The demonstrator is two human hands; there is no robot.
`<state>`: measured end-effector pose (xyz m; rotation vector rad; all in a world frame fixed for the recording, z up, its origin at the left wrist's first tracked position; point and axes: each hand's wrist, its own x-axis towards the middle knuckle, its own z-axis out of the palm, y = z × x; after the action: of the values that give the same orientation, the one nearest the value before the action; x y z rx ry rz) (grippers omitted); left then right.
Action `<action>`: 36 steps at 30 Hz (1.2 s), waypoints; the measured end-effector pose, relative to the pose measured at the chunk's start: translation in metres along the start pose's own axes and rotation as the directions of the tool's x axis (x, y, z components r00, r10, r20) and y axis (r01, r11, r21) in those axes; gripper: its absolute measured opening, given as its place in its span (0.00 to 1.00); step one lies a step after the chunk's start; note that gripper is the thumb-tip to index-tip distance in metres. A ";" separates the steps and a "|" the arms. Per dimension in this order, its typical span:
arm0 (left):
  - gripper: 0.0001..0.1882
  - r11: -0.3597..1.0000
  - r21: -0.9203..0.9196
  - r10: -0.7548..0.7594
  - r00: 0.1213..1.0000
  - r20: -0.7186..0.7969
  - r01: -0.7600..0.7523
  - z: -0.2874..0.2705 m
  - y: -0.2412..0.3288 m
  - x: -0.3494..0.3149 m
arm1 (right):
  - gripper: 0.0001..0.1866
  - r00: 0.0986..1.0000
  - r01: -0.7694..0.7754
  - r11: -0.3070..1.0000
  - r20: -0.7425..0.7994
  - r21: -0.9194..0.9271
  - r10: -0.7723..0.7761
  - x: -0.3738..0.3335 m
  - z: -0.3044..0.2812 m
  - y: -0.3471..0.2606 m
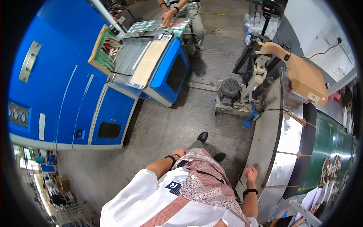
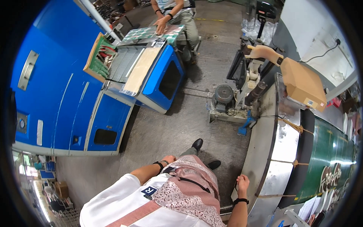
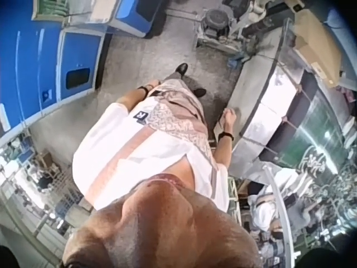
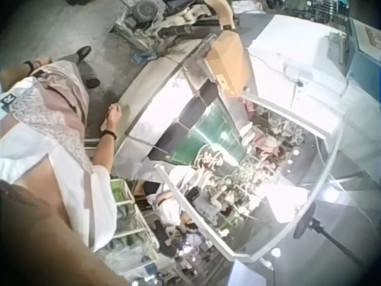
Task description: Handling shoe lasts and shoes on a production line.
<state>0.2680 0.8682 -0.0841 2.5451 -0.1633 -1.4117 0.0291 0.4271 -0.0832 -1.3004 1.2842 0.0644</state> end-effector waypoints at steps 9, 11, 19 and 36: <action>0.18 0.988 0.066 0.137 0.989 0.051 -0.141 -0.065 0.048 0.079 | 0.11 0.995 -0.060 0.992 0.077 -0.115 0.069 -0.038 0.070 -0.009; 0.16 0.974 0.086 0.205 0.978 0.047 -0.208 -0.078 0.058 0.090 | 0.12 0.999 0.030 0.969 0.036 -0.247 -0.021 -0.042 0.076 0.009; 0.16 0.930 0.235 0.252 0.956 0.150 -0.282 -0.102 0.086 0.119 | 0.20 0.996 -0.023 0.981 -0.083 -0.195 0.007 -0.058 0.087 0.087; 0.21 0.788 0.496 0.287 0.931 0.227 -0.364 -0.090 0.091 0.159 | 0.20 0.983 -0.135 0.981 -0.143 -0.141 0.115 -0.088 0.102 0.033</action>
<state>0.4299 0.7605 -0.1464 2.6224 -1.1159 -1.5593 0.0403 0.5645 -0.0684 -1.3693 1.5001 0.1678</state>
